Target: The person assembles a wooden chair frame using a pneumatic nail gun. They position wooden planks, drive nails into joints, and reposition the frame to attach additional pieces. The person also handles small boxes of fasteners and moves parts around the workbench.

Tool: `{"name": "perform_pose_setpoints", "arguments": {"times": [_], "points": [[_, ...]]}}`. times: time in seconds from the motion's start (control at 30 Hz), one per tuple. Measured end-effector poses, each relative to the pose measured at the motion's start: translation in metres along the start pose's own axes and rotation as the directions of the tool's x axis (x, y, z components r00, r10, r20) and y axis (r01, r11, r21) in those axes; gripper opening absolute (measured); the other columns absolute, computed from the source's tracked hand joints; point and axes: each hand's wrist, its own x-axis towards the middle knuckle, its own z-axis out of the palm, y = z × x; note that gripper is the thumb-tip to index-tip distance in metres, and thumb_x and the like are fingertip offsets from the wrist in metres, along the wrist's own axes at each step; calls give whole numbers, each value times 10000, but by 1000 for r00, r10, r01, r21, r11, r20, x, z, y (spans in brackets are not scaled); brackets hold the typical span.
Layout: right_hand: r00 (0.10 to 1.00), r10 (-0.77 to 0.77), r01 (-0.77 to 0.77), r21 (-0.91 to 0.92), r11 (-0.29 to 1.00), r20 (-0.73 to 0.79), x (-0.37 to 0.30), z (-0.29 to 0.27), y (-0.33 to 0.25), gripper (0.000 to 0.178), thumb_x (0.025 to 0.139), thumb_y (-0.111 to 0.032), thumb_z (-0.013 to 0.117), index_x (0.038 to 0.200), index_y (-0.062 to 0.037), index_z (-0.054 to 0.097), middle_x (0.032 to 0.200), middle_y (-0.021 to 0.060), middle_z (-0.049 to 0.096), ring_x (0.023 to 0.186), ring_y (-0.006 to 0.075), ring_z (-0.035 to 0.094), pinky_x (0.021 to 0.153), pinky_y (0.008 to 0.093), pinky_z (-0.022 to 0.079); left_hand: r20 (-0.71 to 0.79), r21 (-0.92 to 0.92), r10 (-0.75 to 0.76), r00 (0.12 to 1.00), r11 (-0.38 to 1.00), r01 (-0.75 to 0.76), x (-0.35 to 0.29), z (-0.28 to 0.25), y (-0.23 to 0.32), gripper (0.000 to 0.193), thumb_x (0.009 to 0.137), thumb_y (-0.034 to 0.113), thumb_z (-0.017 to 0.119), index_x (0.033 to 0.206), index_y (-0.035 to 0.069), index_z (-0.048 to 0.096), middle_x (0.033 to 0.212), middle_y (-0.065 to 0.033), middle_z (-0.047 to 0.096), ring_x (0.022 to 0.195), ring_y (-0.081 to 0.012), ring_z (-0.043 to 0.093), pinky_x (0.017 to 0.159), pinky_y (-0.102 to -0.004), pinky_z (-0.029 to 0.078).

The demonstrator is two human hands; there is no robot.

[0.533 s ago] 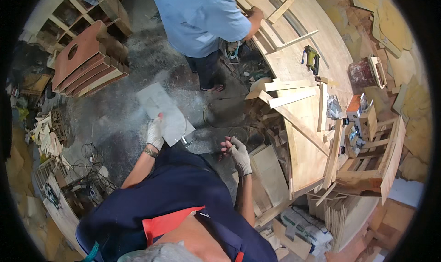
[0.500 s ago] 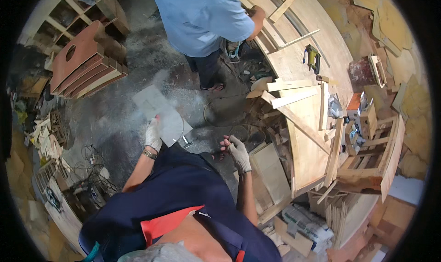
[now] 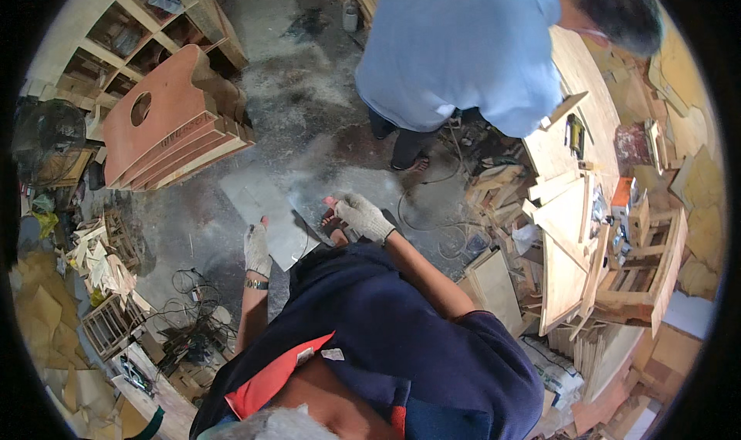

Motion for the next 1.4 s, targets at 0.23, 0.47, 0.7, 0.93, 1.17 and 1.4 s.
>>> {"name": "perform_pose_setpoints", "arguments": {"times": [0.23, 0.47, 0.7, 0.93, 1.17, 1.4], "points": [[996, -69, 61, 154, 986, 52, 65, 2, -52, 582, 1012, -525, 639, 1211, 22, 665, 1006, 100, 727, 845, 187, 709, 737, 325, 552, 108, 319, 19, 994, 946, -52, 83, 33, 77, 431, 972, 442, 664, 966, 12, 683, 873, -40, 621, 866, -171, 530, 806, -383, 464], [896, -443, 443, 14, 896, 15, 194, -20, -108, 610, 1003, -567, 630, 1346, -64, 614, 1275, 83, 641, 1099, 201, 606, 944, 332, 484, 321, -69, 32, 946, 998, -10, 205, 91, 156, 409, 988, 315, 662, 1243, -4, 680, 1158, -88, 702, 1023, -198, 648, 866, -366, 528], [965, -118, 146, -109, 983, 233, 317, -56, -226, 653, 1004, -542, 653, 1282, 48, 671, 1165, 69, 707, 1066, 172, 628, 963, 324, 477, 305, -137, 147, 941, 985, -109, 336, 122, 224, 333, 1007, 337, 683, 1134, 33, 639, 1047, -61, 664, 894, -185, 637, 769, -377, 555], [971, -94, 83, 60, 995, 220, 393, -67, -322, 646, 970, -524, 700, 1226, 70, 694, 1145, 105, 719, 1059, 190, 608, 952, 348, 468, 344, 152, -15, 939, 988, -39, 445, 148, 279, 425, 1019, 410, 630, 1150, 7, 652, 1105, -69, 671, 1019, -190, 630, 898, -374, 525], [983, -181, 166, 335, 928, 14, 475, -119, -353, 554, 1010, -392, 671, 1282, 87, 609, 1176, 104, 675, 1061, 168, 579, 944, 331, 470, 534, 141, 10, 845, 985, -100, 549, 234, 368, 445, 1072, 262, 503, 1355, -57, 632, 1362, -140, 674, 1246, -219, 624, 1101, -362, 453], [947, 89, -23, 211, 977, -307, 537, -158, -426, 479, 1052, -257, 604, 1345, 119, 557, 1366, 188, 645, 1264, 232, 615, 1080, 310, 481, 553, 279, -327, 766, 939, 199, 678, 308, 449, 617, 1019, 531, 613, 1414, 58, 592, 1067, -56, 693, 879, -152, 644, 789, -280, 532]]}}
